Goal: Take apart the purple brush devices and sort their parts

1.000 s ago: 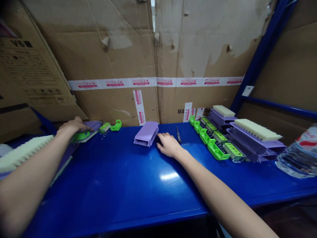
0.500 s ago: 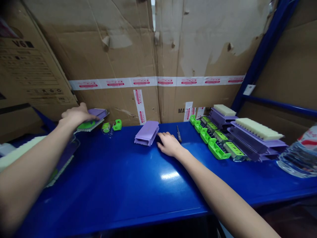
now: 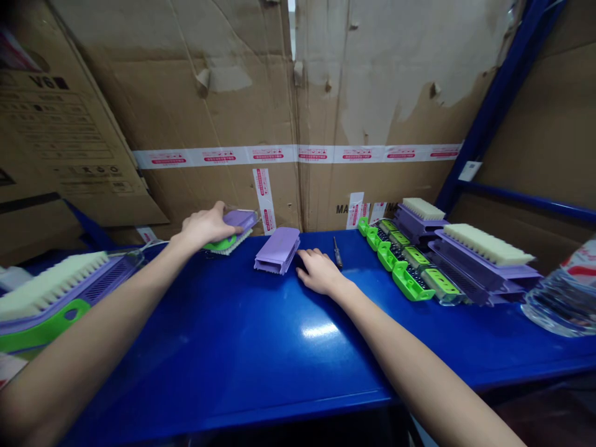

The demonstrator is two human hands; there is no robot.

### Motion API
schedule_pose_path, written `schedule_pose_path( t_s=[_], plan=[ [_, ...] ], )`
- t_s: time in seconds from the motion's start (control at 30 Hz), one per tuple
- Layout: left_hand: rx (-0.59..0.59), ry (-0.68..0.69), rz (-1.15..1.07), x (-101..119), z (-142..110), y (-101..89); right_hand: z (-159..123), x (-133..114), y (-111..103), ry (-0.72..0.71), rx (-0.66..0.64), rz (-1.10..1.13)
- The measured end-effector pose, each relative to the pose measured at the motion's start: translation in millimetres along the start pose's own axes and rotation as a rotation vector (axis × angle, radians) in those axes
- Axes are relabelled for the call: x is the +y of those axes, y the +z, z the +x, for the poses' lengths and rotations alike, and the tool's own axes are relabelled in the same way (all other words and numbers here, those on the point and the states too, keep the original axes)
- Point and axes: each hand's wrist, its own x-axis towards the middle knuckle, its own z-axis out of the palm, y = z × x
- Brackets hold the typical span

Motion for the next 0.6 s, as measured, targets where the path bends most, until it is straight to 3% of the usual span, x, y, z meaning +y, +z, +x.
schedule_pose_path(
  t_s=[0.23, 0.43, 0.6],
  plan=[
    [-0.061, 0.06, 0.033, 23, -6, 32.9, 1, 1, 1, -0.005, -0.009, -0.011],
    [-0.077, 0.029, -0.006, 30, -3, 46.4, 0, 1, 0, -0.007, 0.0, -0.019],
    [0.097, 0.128, -0.021, 45, -13, 39.7, 0, 0, 0, -0.006, -0.009, -0.026]
  ],
)
